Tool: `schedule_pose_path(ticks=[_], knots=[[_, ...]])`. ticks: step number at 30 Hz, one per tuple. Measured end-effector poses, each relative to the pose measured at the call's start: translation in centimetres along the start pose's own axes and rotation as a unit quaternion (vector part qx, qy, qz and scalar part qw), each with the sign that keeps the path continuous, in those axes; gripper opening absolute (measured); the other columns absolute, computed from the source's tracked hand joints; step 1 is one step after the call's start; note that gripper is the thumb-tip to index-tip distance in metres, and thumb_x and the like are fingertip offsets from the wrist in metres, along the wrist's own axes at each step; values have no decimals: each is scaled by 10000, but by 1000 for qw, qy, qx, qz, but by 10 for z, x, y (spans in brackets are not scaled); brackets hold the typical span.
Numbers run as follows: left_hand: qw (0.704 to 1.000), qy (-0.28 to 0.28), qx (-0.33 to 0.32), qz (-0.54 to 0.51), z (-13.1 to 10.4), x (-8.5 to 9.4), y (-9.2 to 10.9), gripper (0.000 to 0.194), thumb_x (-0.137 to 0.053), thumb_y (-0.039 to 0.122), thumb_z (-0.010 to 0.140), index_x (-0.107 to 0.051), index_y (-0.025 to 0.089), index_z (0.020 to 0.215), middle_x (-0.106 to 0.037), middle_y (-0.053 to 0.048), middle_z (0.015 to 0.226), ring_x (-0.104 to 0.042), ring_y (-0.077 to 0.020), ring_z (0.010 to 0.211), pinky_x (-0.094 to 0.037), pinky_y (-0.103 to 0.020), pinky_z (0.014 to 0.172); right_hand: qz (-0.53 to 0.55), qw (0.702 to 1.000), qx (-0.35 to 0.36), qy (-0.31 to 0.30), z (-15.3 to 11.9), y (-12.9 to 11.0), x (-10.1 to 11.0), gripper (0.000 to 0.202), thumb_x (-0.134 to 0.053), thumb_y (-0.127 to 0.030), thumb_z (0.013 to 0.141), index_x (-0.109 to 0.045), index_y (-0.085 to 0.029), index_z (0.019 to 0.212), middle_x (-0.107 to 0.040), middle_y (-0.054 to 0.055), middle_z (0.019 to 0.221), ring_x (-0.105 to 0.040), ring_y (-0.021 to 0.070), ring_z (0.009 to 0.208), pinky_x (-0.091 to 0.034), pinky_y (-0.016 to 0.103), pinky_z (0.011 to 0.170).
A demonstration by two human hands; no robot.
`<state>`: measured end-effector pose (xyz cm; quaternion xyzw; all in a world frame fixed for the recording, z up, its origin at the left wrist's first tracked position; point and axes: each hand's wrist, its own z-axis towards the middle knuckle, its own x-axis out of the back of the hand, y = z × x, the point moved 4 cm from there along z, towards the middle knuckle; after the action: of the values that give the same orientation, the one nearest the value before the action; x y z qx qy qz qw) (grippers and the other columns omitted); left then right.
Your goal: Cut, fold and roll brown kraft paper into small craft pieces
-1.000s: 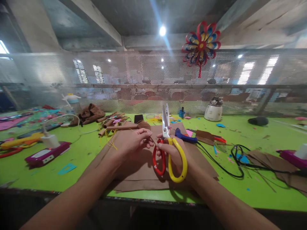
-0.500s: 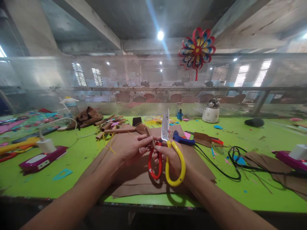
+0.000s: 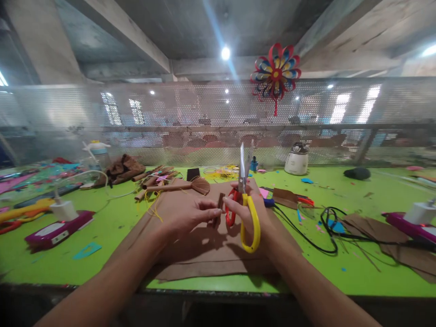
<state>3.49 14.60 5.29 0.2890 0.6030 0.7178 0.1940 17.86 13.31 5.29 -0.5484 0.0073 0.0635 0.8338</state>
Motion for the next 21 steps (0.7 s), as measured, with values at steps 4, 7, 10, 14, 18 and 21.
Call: schedule_pose_path(ticks=[4,7,10,14,18,21], knots=[[997,-41,33,-55,-2,-12,-7,234,-621,376,758,-643,146,728,-578,-1,657,-481,-95,580,-359,-249,601,-46,999,17,4,-2,1,-1,483,-672,-364,667,-507,-208,1093,-609,5,750,-592,163,609,-495,311,560],[998,-15,23,-61,0,-13,-10,260,-624,394,753,-631,138,708,-570,-7,624,-475,-94,550,-349,-247,569,-96,995,34,14,-2,-2,-1,420,-659,-293,653,-524,-198,1039,-608,6,762,-581,155,615,-492,304,582],[998,26,21,-55,3,-8,-12,267,-655,402,726,-613,139,715,-541,2,602,-469,-92,547,-337,-232,542,-114,992,39,23,-1,-4,1,375,-643,-249,658,-534,-197,1013,-610,12,767,-585,161,649,-495,310,624],[996,58,27,-67,4,-5,-12,264,-661,408,713,-583,156,730,-505,17,631,-430,-80,536,-307,-218,511,-103,994,20,18,0,0,4,379,-620,-250,690,-530,-210,1056,-616,4,758,-597,169,647,-499,319,634],[998,53,22,-37,0,-7,-9,243,-615,400,750,-566,163,730,-493,14,647,-410,-86,551,-302,-223,516,-109,993,18,30,1,3,5,397,-625,-228,666,-550,-204,1055,-618,9,767,-595,177,661,-496,328,637],[998,51,2,-21,-5,-8,-8,183,-635,333,729,-565,164,729,-503,1,682,-414,-96,593,-325,-228,551,-109,992,36,58,2,2,6,364,-659,-225,634,-580,-199,989,-625,28,826,-595,187,727,-490,326,680]])
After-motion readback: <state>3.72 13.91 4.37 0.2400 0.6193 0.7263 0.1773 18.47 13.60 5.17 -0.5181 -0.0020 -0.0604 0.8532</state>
